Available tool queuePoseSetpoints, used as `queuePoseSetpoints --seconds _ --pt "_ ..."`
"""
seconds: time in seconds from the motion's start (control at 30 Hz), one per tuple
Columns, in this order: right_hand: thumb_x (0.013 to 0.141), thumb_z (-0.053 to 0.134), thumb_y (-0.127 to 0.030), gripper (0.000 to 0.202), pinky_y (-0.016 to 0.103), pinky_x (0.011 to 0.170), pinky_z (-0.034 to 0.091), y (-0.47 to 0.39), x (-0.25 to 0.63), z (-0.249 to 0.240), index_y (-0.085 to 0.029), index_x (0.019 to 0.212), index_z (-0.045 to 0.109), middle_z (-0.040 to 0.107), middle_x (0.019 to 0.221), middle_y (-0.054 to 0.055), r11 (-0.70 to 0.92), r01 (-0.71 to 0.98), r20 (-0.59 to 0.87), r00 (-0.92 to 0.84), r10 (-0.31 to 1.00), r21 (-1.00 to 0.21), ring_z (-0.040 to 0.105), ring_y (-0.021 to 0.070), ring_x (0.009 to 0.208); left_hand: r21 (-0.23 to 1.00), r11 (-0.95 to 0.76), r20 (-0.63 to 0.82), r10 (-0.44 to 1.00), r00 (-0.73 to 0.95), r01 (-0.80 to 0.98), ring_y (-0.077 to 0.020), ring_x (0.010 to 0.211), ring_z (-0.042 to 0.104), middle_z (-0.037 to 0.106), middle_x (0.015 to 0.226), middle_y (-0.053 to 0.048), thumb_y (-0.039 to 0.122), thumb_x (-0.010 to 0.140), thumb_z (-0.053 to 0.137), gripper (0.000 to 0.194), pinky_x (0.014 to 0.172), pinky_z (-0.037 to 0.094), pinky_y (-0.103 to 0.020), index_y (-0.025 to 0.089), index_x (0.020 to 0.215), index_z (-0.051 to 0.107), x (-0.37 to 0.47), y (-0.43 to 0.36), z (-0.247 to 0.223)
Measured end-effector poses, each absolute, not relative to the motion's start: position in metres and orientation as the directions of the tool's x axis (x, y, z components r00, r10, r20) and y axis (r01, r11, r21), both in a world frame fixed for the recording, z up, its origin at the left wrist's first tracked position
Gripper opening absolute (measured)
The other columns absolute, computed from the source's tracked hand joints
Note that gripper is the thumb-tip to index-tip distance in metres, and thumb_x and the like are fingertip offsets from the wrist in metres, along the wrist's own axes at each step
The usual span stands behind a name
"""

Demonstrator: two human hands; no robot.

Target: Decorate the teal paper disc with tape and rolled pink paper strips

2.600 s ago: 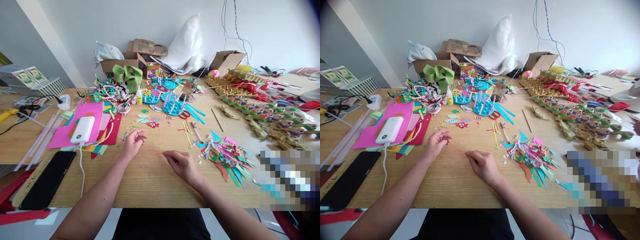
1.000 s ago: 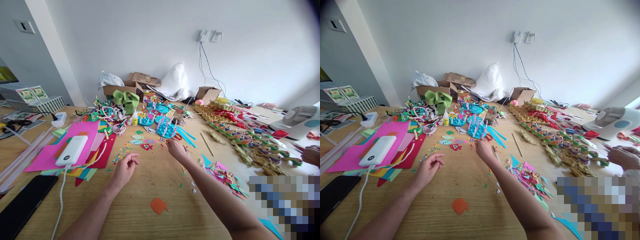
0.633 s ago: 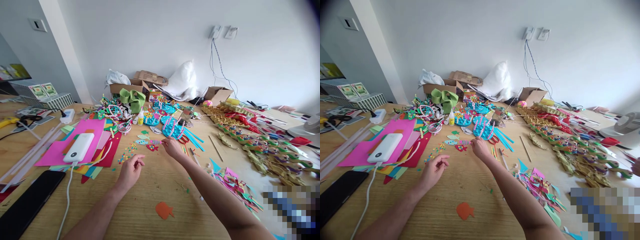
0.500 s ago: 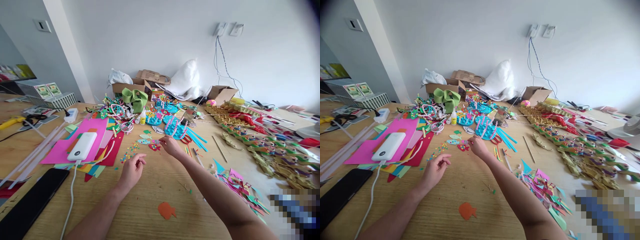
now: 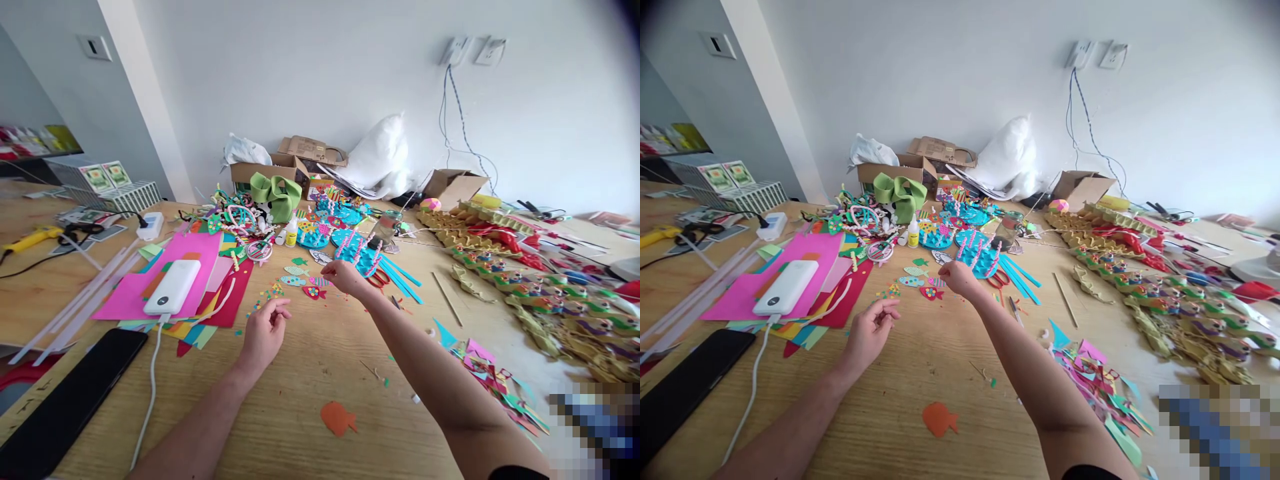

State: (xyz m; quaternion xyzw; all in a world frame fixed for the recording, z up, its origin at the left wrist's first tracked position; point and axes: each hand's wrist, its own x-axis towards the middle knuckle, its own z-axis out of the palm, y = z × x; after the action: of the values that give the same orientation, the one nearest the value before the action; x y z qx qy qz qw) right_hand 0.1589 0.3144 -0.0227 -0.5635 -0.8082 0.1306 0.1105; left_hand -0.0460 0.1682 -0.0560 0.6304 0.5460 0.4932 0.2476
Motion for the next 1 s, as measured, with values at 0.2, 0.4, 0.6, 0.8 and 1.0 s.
queuePoseSetpoints --seconds 0.2,0.4,0.6,0.8,1.0 --pt "0.081 0.059 -0.019 0.013 0.025 0.071 0.041 0.315 0.140 -0.037 -0.014 0.082 0.071 0.072 0.085 0.010 0.405 0.880 -0.004 -0.419 0.908 -0.250 0.064 0.0207 0.086 0.845 -0.277 0.347 0.935 -0.075 0.458 -0.0114 0.060 0.061 0.067 0.073 -0.002 0.005 0.074 0.042 0.033 0.059 0.049 -0.022 0.015 0.099 0.061 -0.046 0.169 -0.060" --pt "0.086 0.050 -0.014 0.017 0.027 0.079 0.038 0.318 0.134 -0.041 -0.010 0.088 0.066 0.069 0.094 0.014 0.426 0.886 0.011 -0.432 0.902 -0.185 0.060 0.0219 0.093 0.854 -0.264 0.334 0.939 -0.083 0.448 -0.0115 0.059 0.062 0.067 0.073 -0.001 0.005 0.074 0.042 0.033 0.058 0.049 -0.022 0.016 0.098 0.062 -0.045 0.169 -0.059" --pt "0.092 0.045 -0.030 0.025 0.027 0.079 0.037 0.322 0.124 -0.036 -0.014 0.092 0.064 0.067 0.097 0.011 0.421 0.889 0.003 -0.427 0.904 -0.182 0.058 0.0205 0.095 0.857 -0.257 0.334 0.937 -0.101 0.446 -0.0111 0.059 0.061 0.067 0.073 -0.001 0.004 0.074 0.043 0.034 0.058 0.048 -0.021 0.016 0.098 0.062 -0.045 0.169 -0.058" --pt "0.080 0.062 -0.035 0.023 0.029 0.086 0.036 0.322 0.109 -0.040 -0.014 0.088 0.067 0.068 0.094 0.012 0.406 0.898 -0.080 -0.423 0.902 -0.170 0.055 0.0240 0.102 0.862 -0.245 0.325 0.939 -0.112 0.444 -0.0114 0.059 0.061 0.067 0.072 -0.001 0.004 0.074 0.043 0.033 0.058 0.049 -0.022 0.016 0.098 0.063 -0.046 0.171 -0.059" --pt "0.075 0.065 -0.028 0.019 0.028 0.083 0.039 0.325 0.105 -0.039 -0.014 0.087 0.068 0.069 0.095 0.011 0.347 0.920 -0.136 -0.374 0.918 -0.183 0.057 0.0234 0.099 0.860 -0.237 0.317 0.942 -0.107 0.452 -0.0111 0.059 0.061 0.068 0.073 -0.001 0.003 0.073 0.043 0.035 0.060 0.049 -0.022 0.016 0.098 0.063 -0.046 0.172 -0.060"
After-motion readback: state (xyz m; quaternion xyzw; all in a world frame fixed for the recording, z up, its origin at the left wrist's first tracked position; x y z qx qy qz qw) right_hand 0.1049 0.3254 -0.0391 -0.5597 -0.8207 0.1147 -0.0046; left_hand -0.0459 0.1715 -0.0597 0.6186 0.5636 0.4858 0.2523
